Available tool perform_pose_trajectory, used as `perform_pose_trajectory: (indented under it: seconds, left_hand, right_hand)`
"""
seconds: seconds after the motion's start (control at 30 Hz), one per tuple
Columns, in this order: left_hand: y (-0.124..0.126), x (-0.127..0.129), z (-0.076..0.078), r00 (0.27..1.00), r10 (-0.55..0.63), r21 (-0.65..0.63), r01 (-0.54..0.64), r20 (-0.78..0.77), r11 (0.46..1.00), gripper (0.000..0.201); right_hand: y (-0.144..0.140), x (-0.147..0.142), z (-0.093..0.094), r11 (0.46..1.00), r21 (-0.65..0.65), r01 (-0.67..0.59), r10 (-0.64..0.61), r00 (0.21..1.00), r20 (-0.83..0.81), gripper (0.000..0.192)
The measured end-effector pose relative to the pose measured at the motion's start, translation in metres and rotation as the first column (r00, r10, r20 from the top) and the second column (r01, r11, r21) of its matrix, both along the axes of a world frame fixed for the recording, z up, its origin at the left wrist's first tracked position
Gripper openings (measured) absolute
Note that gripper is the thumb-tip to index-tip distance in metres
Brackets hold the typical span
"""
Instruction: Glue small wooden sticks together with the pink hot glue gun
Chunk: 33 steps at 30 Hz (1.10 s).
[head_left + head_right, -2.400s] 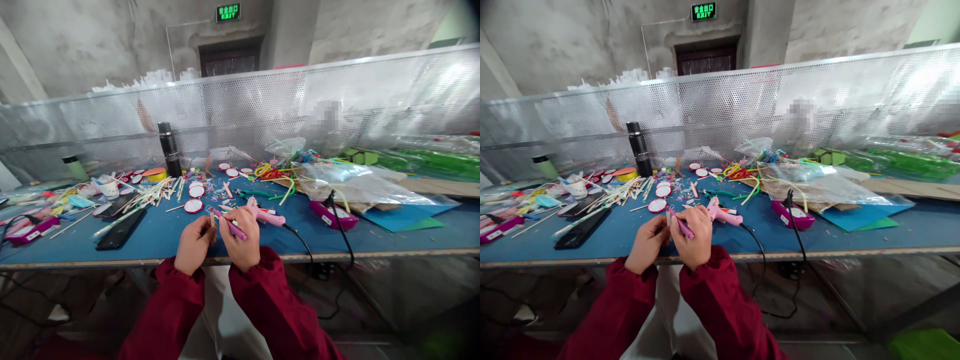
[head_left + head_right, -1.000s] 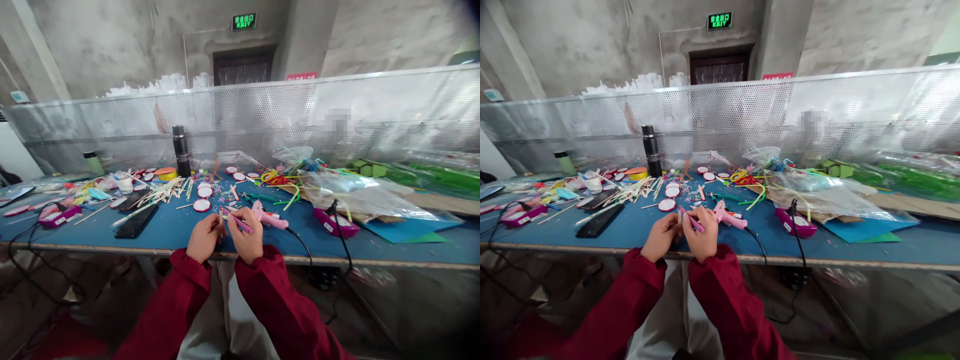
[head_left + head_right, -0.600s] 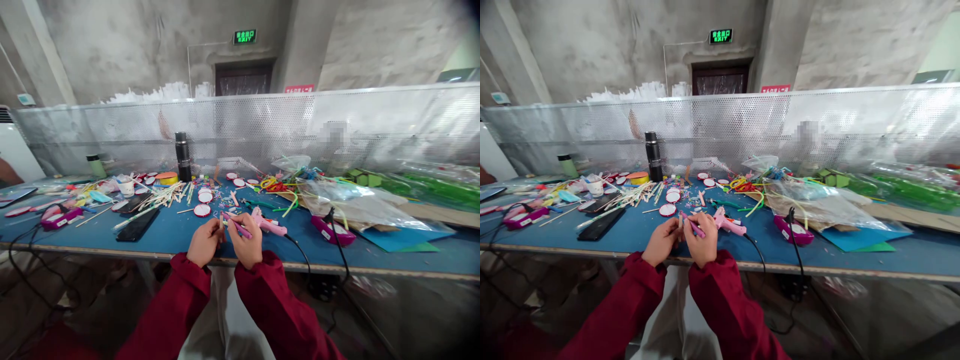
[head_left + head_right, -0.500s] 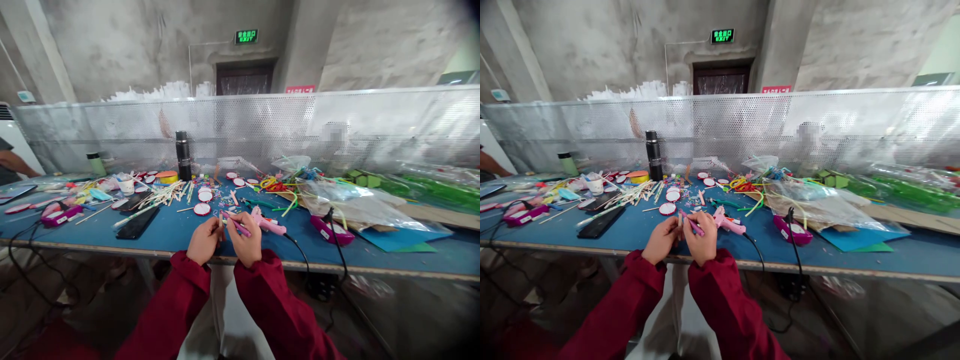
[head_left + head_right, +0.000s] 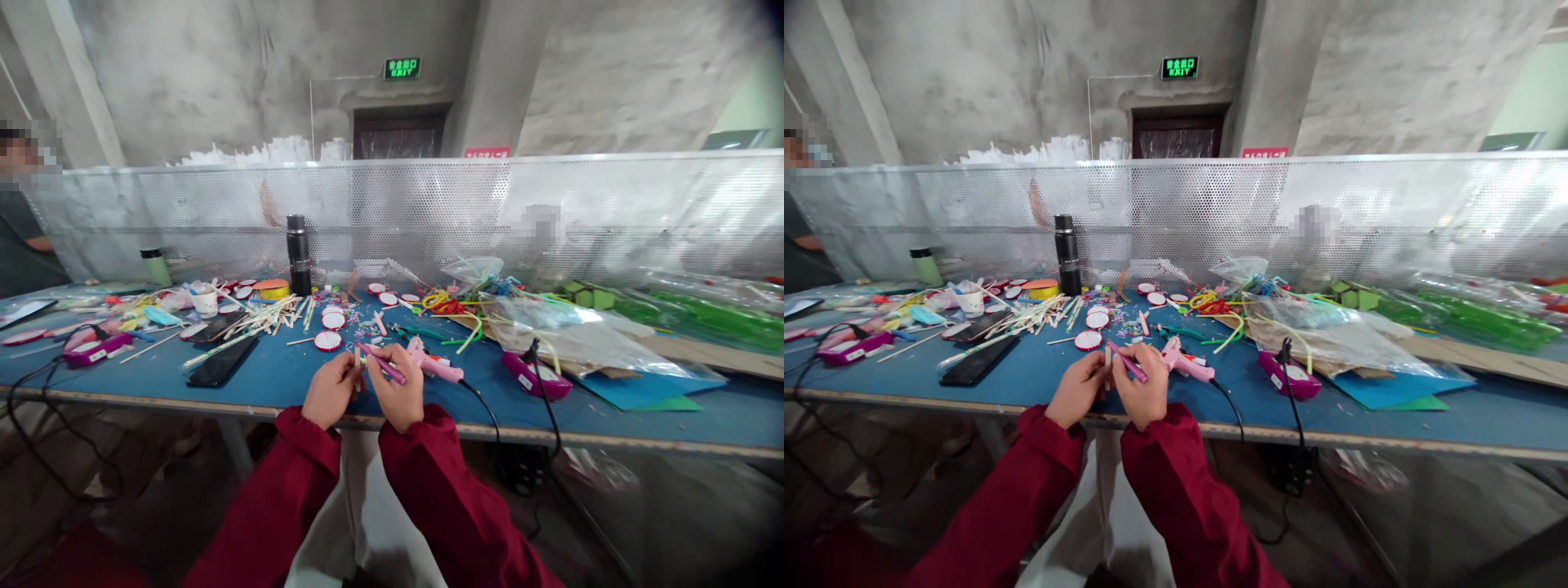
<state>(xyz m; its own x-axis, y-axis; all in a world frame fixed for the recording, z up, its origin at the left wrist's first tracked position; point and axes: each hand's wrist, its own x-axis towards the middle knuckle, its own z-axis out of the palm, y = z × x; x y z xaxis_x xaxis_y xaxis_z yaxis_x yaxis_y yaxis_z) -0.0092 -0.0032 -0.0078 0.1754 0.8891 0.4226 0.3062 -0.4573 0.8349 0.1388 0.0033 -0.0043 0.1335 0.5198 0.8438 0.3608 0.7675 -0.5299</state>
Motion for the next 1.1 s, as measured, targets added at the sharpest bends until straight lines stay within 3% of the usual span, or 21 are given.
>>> perform_pose_trajectory:
  seconds: [0.73, 1.1]
  left_hand:
    - [0.0021, 0.0013, -0.0074, 0.998, -0.046, -0.011, 0.046, 0.041, 0.999, 0.019]
    - [0.0008, 0.0001, -0.0022, 0.997, -0.067, -0.034, 0.068, 0.027, 0.997, 0.024]
  right_hand:
    - [-0.0046, 0.0011, 0.0007, 1.000, -0.007, 0.008, -0.008, 1.000, -0.028, 0.008]
    - [-0.0026, 0.0001, 0.0005, 0.999, -0.045, 0.017, -0.019, 0.999, -0.039, 0.010]
